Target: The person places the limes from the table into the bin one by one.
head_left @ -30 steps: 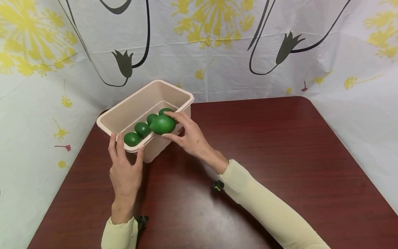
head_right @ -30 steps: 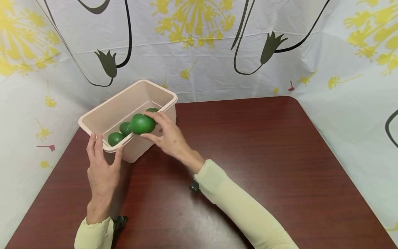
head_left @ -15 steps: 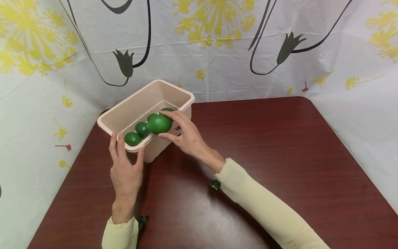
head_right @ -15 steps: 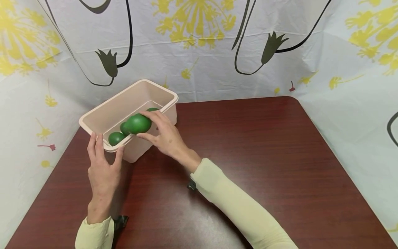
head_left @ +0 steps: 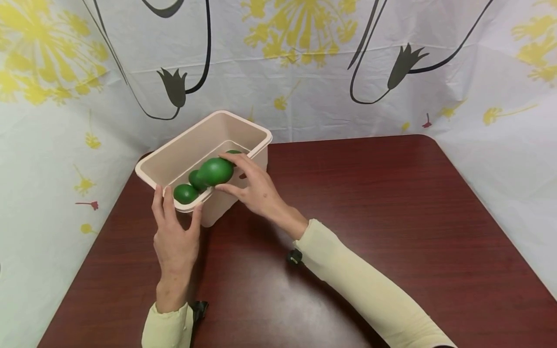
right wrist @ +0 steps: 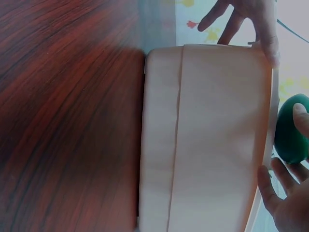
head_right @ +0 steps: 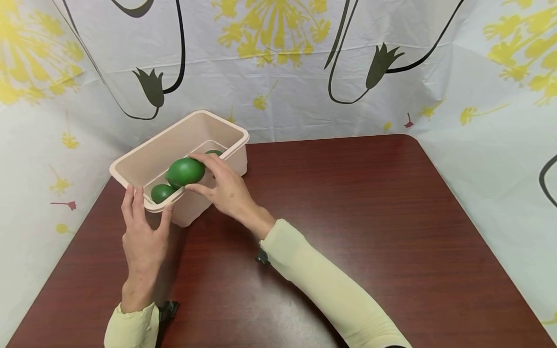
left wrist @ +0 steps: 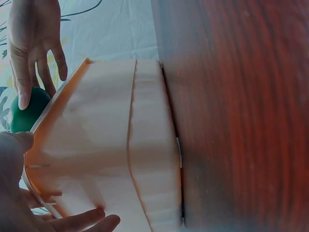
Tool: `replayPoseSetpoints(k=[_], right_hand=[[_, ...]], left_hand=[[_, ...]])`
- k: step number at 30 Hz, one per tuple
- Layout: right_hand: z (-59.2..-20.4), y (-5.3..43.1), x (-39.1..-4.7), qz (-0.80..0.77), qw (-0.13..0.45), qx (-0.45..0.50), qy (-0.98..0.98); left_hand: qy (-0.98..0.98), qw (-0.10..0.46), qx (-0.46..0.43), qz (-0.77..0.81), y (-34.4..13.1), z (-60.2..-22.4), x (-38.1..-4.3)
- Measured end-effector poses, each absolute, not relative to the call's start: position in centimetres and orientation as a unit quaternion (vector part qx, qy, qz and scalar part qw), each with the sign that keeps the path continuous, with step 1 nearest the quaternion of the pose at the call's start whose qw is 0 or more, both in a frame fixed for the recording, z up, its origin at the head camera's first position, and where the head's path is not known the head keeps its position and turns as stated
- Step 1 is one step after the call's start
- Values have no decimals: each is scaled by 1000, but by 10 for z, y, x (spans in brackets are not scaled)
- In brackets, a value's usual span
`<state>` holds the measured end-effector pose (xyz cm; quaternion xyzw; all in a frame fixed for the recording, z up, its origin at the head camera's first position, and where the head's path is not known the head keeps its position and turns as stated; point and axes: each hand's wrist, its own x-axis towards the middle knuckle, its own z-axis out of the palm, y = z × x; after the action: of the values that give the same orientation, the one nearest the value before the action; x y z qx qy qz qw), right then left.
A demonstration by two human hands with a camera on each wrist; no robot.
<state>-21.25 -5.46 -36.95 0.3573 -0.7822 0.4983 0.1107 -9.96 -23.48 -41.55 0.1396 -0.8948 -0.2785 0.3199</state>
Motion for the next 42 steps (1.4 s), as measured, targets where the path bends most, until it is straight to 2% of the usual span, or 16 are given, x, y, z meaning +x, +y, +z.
replayPoseSetpoints(k=[27,42], right_hand=[[-370,-65,-227,497,90,341,-793],[-377,-46,-223,521,122,338,-774]], left_hand=[[-897,312,146,-278,-233,-414,-100],[-896,312,146,-280,-233,-414,-99]])
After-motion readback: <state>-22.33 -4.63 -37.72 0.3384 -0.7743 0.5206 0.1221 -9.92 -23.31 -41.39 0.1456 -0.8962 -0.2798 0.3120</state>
